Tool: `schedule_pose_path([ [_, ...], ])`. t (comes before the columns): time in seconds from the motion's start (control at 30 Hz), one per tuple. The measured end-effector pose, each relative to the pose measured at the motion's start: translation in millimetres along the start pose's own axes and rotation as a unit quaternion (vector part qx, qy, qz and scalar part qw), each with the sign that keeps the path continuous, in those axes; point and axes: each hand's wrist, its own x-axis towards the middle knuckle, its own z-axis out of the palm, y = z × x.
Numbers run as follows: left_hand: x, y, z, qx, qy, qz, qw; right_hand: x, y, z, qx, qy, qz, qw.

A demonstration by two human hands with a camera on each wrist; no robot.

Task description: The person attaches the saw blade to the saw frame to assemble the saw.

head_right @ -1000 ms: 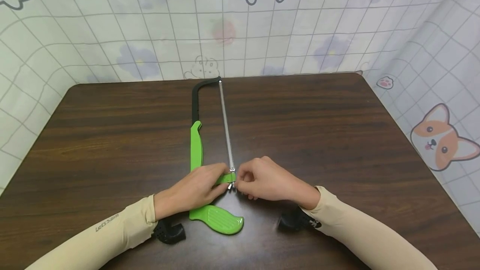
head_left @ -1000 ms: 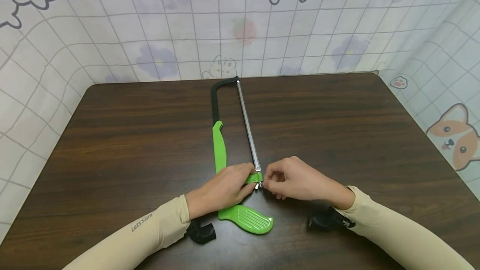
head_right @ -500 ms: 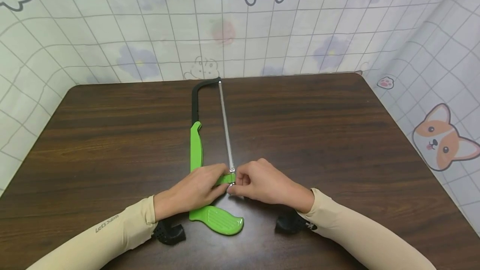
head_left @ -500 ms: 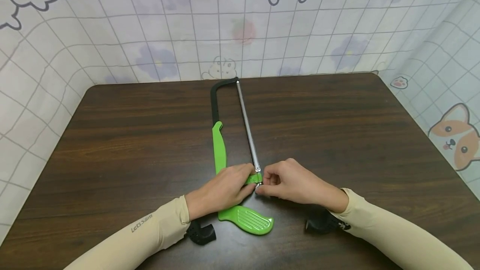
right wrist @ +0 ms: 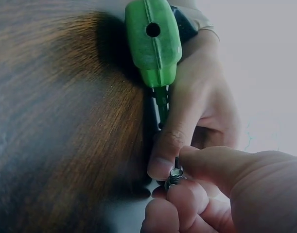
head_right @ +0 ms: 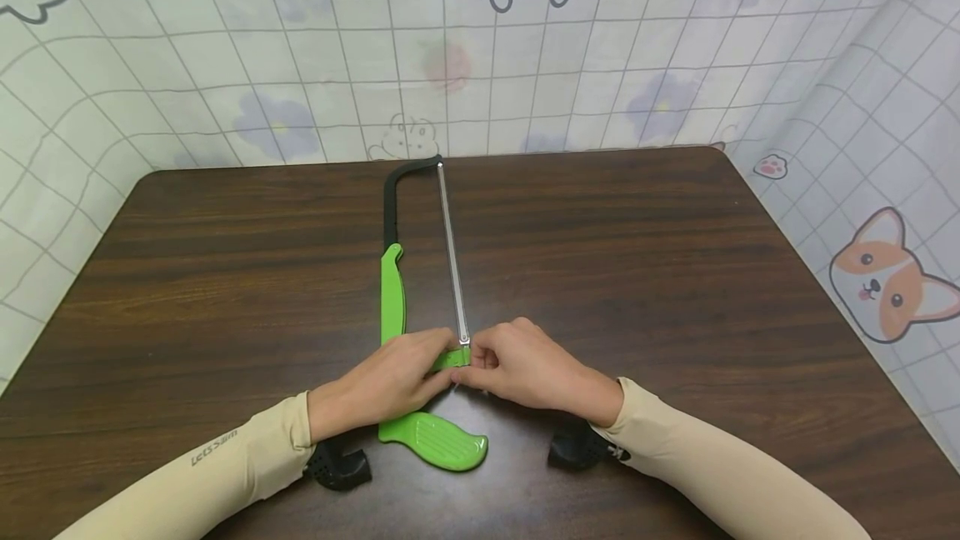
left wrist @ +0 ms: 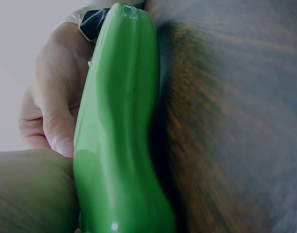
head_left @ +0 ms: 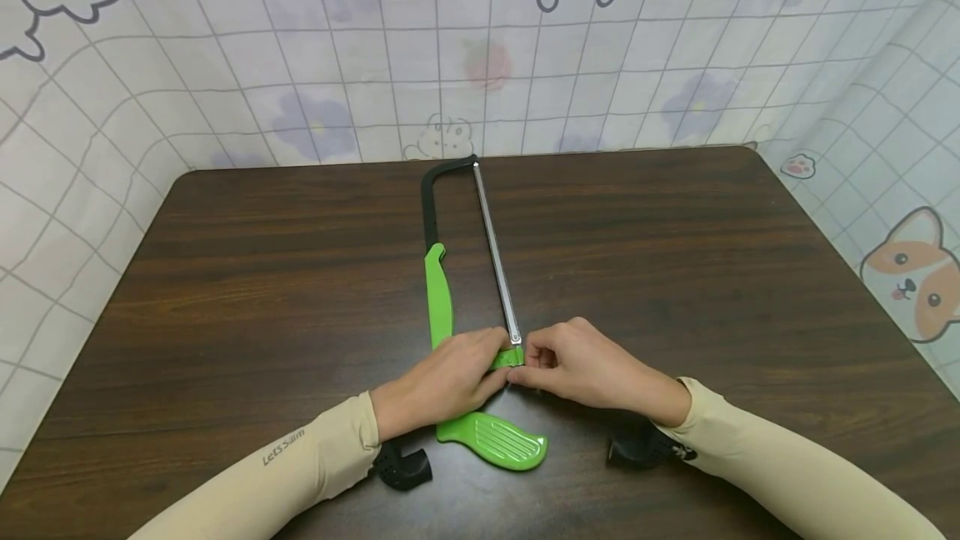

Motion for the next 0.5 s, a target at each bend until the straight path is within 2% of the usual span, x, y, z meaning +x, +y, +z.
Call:
schedule_pose_path([
  [0.5,0.4,1.9,-1.3,-0.004,-0.004,-0.007,1.0,-0.6,0.8,0.8,0.016,0.003,0.014,0.9998],
])
